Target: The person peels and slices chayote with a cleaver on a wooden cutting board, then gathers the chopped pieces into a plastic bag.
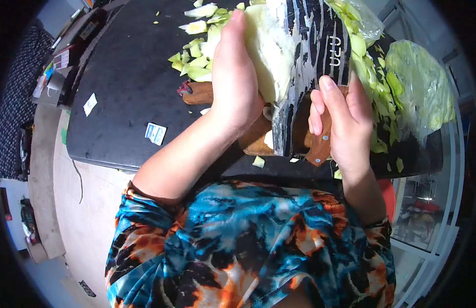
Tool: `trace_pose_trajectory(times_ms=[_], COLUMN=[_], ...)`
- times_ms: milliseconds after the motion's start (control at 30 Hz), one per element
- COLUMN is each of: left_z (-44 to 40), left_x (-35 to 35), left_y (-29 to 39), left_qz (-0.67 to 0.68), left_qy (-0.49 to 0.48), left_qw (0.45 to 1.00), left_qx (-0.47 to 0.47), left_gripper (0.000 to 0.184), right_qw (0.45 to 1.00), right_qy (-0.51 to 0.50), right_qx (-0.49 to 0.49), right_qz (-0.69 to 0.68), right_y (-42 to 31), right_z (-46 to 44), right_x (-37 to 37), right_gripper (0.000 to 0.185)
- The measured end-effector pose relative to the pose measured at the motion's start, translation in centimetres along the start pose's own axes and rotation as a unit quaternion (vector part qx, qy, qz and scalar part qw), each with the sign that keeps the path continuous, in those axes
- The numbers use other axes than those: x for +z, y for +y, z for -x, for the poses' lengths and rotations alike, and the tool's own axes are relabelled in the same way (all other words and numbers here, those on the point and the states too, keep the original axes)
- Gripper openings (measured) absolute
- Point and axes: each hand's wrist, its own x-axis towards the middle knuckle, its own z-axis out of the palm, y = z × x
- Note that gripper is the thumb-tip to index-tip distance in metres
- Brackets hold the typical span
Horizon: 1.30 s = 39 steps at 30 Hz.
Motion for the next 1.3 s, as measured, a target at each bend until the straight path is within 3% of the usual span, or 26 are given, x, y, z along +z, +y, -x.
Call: trace_pose_trajectory(times_ms=[133, 233, 333, 400, 500, 633, 667, 700, 767, 800, 833, 867, 900, 1033, 1067, 1100, 1133, 1167, 1200, 1233, 1267, 1300], left_z=[0.0, -0.6, -0.5, -0.8, -0.9, -1.4, -1.6, -2.7, -5.6, -3.6, -3.1, -3.8, -4.5, -3.8, -1.8, -1.7, -0.9, -1.0, 0.1, 1.0, 2.0, 3.4], left_x=[1.1, 0.6, 2.2, 3.0, 3.6, 3.9, 2.4, 0.7, -1.8, 2.1, 3.8, 3.5, 2.4, 0.8, 1.3, -1.6, -3.2, -7.0, -12.0, -17.5, -22.7, -24.2], left_y=[1.9, 1.6, 1.8, 1.8, 1.2, 0.4, 2.0, 2.7, 2.9, 2.5, 1.1, -1.2, -3.2, -0.2, 4.2, 7.9, 12.8, 17.0, 20.2, 23.1, 25.3, 24.6], left_qz=[0.040, -0.106, -0.039, -0.010, -0.011, -0.036, -0.098, -0.072, -0.022, -0.113, -0.146, -0.205, -0.265, -0.418, -0.520, -0.696, -0.813, -0.791, -0.841, -0.852, -0.875, -0.824], left_qy=[-0.019, -0.043, -0.025, -0.026, -0.041, 0.007, 0.006, -0.027, -0.093, 0.023, 0.038, 0.018, 0.005, -0.165, -0.169, -0.154, -0.064, 0.016, 0.124, 0.169, 0.146, 0.109], left_qw=[0.997, 0.993, 0.999, 0.997, 0.997, 0.999, 0.993, 0.996, 0.995, 0.993, 0.988, 0.975, 0.955, 0.892, 0.837, 0.620, 0.436, 0.445, 0.408, 0.439, 0.438, 0.552], left_qx=[-0.059, 0.028, -0.026, -0.066, -0.063, -0.022, -0.072, -0.039, 0.025, 0.021, -0.022, -0.079, -0.132, -0.050, 0.029, 0.328, 0.381, 0.420, 0.332, 0.229, 0.144, 0.068], left_gripper=[0.038, 0.045, 0.044, 0.045, 0.038, 0.037, 0.040, 0.035, 0.027, 0.027, 0.026, 0.025, 0.024, 0.021, 0.029, 0.038, 0.045, 0.049, 0.049, 0.054, 0.062, 0.069], right_qw=[0.996, 0.992, 0.990, 0.988, 0.983, 0.990, 0.989, 0.977, 0.963, 0.963, 0.961, 0.972, 0.980, 0.980, 0.981, 0.979, 0.983, 0.983, 0.983, 0.979, 0.978, 0.975], right_qy=[0.013, 0.069, 0.031, 0.027, -0.006, 0.018, 0.067, 0.117, 0.172, 0.201, 0.232, 0.204, 0.131, 0.154, 0.160, 0.165, 0.149, 0.147, 0.159, 0.183, 0.181, 0.180], right_qx=[-0.086, -0.105, -0.133, -0.142, -0.178, -0.113, -0.132, -0.138, -0.175, -0.163, -0.146, -0.113, -0.143, -0.064, -0.086, -0.090, -0.087, -0.083, -0.072, -0.042, -0.030, -0.015], right_qz=[-0.004, -0.007, -0.026, -0.043, -0.045, -0.079, -0.027, -0.108, -0.110, -0.077, -0.039, -0.003, -0.042, -0.111, -0.069, -0.080, -0.058, -0.073, -0.064, -0.076, -0.102, -0.126], right_y=[-1.1, -2.2, -1.0, -0.2, 0.8, -0.2, -0.9, -1.1, -1.6, -1.0, -0.4, -0.2, 1.7, 1.8, 1.5, 1.8, 2.2, 2.5, 1.9, 2.3, 2.7, 3.0], right_z=[-0.4, -0.1, 0.2, 0.7, 1.1, 1.3, 1.3, 0.9, 0.1, -0.4, -0.9, -1.7, -3.1, -4.3, -4.1, -4.0, -4.2, -4.4, -4.3, -4.1, -4.6, -4.8], right_x=[-0.7, -0.2, -1.3, -1.5, -2.4, -4.1, -5.9, -8.1, -11.1, -9.6, -7.2, -5.3, -5.3, -4.7, -5.4, -6.2, -7.9, -8.7, -8.5, -9.2, -9.6, -9.7], right_gripper=[0.053, 0.065, 0.055, 0.038, 0.027, 0.023, 0.025, 0.028, 0.026, 0.026, 0.027, 0.028, 0.026, 0.027, 0.033, 0.036, 0.035, 0.033, 0.031, 0.029, 0.029, 0.029])
